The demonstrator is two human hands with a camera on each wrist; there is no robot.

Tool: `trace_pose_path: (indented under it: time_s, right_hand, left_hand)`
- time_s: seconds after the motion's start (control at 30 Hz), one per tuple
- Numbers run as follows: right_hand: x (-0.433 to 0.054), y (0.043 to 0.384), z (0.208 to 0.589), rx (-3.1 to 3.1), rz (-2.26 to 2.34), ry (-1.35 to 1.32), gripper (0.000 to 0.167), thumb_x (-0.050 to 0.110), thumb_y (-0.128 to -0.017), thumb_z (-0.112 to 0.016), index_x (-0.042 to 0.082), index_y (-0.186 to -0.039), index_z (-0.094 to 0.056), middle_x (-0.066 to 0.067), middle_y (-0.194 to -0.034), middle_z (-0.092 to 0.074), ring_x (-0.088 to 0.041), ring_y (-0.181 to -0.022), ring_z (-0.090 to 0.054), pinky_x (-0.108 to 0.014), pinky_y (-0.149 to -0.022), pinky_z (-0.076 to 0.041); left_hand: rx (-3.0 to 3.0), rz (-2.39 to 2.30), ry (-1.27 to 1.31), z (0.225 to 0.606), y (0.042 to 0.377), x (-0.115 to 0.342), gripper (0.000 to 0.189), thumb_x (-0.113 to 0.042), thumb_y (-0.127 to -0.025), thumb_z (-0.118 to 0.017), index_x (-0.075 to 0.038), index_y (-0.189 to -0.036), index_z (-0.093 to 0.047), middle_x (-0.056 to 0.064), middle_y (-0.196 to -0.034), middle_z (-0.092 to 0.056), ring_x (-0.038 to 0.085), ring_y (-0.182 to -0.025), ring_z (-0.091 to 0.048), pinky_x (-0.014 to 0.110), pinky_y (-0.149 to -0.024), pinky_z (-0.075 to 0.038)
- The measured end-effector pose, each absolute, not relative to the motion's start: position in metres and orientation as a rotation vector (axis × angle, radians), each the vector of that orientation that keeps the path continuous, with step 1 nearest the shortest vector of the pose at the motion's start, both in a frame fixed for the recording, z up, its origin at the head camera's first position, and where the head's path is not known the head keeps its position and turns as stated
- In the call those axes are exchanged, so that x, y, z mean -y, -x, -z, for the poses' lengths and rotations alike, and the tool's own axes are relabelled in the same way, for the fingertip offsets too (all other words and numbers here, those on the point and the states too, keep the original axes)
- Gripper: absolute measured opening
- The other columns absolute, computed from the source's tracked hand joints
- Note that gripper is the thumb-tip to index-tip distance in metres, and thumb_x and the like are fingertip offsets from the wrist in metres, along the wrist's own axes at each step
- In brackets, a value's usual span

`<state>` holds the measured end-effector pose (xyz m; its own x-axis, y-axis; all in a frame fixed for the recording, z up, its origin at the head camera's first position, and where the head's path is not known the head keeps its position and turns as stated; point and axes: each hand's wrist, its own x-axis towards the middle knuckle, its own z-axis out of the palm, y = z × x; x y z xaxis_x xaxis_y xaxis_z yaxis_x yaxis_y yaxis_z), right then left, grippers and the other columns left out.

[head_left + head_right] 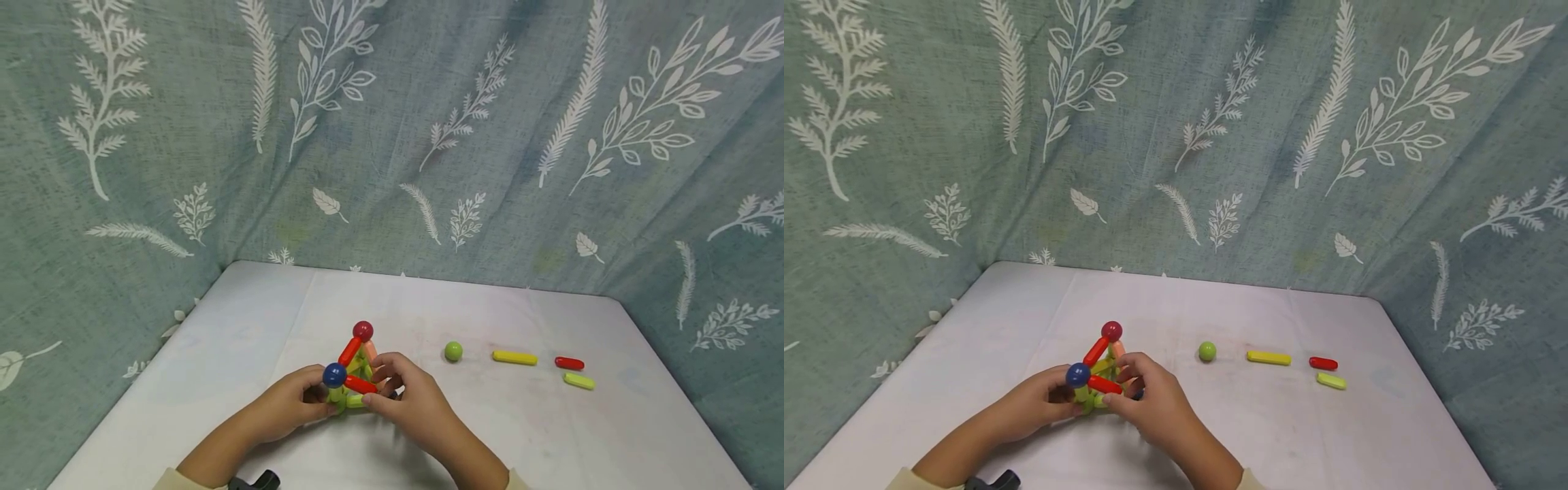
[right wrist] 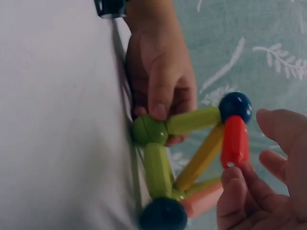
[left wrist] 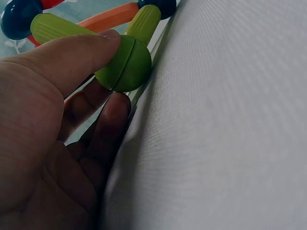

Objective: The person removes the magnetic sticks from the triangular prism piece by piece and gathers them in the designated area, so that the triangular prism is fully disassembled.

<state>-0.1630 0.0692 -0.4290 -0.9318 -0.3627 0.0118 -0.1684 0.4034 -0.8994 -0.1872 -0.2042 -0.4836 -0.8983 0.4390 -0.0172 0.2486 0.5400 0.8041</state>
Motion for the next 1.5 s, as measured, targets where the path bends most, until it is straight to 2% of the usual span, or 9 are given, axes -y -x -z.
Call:
trace_pose_path:
  time_s: [0.3, 0.57, 0.67, 0.8, 0.93, 1.23, 1.5]
  right_hand:
    - [-0.059, 0.166, 0.439, -2.477, 1.602, 0.394, 0.037, 0.022, -0.092, -0.082, 0.022, -0.125, -0.066, 0.007, -0.110, -0.072, -0.012, -0.090, -0.065, -0.027, -0.073, -0.055]
    - [-0.058, 0.167, 0.447, -2.338, 1.727, 0.355, 0.022, 0.018, -0.092, -0.081, 0.023, -0.111, -0.071, 0.003, -0.097, -0.070, -0.017, -0.080, -0.060, -0.023, -0.064, -0.051]
    - [-0.060, 0.166, 0.448, -2.325, 1.778, 0.370, 0.018, 0.021, -0.096, -0.077, 0.022, -0.112, -0.071, 0.001, -0.096, -0.069, -0.015, -0.078, -0.058, -0.022, -0.064, -0.051]
    - [-0.060, 0.164, 0.447, -2.320, 1.847, 0.415, 0.020, 0.024, -0.100, -0.071, 0.017, -0.119, -0.070, 0.000, -0.098, -0.068, -0.013, -0.079, -0.060, -0.022, -0.067, -0.052]
    - [-0.059, 0.162, 0.448, -2.316, 1.896, 0.441, 0.026, 0.026, -0.099, -0.073, 0.014, -0.122, -0.069, -0.001, -0.101, -0.067, -0.013, -0.082, -0.061, -0.021, -0.069, -0.054]
    - [-0.060, 0.161, 0.446, -2.386, 1.899, 0.425, 0.020, 0.027, -0.094, -0.080, 0.026, -0.113, -0.075, -0.002, -0.093, -0.065, -0.010, -0.072, -0.054, -0.021, -0.061, -0.049]
    - [-0.062, 0.163, 0.447, -2.568, 1.710, 0.566, 0.016, 0.023, -0.094, -0.080, 0.026, -0.110, -0.080, 0.008, -0.096, -0.068, -0.009, -0.079, -0.060, -0.022, -0.066, -0.054]
  left_hand:
    - [-2.568, -1.280, -0.624, 0.485, 0.188, 0.206, 0.026, -0.031, -0.088, -0.085, -0.034, -0.110, -0.072, -0.005, -0.101, -0.064, 0.014, -0.090, -0.060, 0.027, -0.079, -0.052]
    - [-2.551, -1.292, -0.633, 0.484, 0.186, 0.205, 0.025, -0.031, -0.089, -0.084, -0.034, -0.111, -0.072, -0.004, -0.100, -0.063, 0.015, -0.090, -0.059, 0.027, -0.077, -0.051]
    - [-2.548, -1.295, -0.633, 0.484, 0.186, 0.205, 0.025, -0.031, -0.088, -0.084, -0.034, -0.110, -0.072, -0.004, -0.100, -0.064, 0.015, -0.090, -0.059, 0.027, -0.077, -0.051]
    - [-2.558, -1.285, -0.628, 0.484, 0.186, 0.204, 0.024, -0.032, -0.088, -0.085, -0.035, -0.108, -0.072, -0.005, -0.100, -0.064, 0.014, -0.090, -0.059, 0.027, -0.078, -0.051]
    - [-2.566, -1.277, -0.616, 0.483, 0.186, 0.203, 0.024, -0.032, -0.088, -0.085, -0.035, -0.107, -0.071, -0.006, -0.101, -0.064, 0.014, -0.090, -0.060, 0.027, -0.078, -0.051]
    - [-2.566, -1.281, -0.621, 0.482, 0.186, 0.203, 0.025, -0.033, -0.087, -0.085, -0.037, -0.107, -0.071, -0.006, -0.099, -0.064, 0.014, -0.090, -0.059, 0.027, -0.077, -0.051]
    - [-2.566, -1.282, -0.623, 0.483, 0.185, 0.204, 0.024, -0.032, -0.088, -0.084, -0.034, -0.108, -0.071, -0.006, -0.099, -0.064, 0.013, -0.089, -0.060, 0.027, -0.078, -0.052]
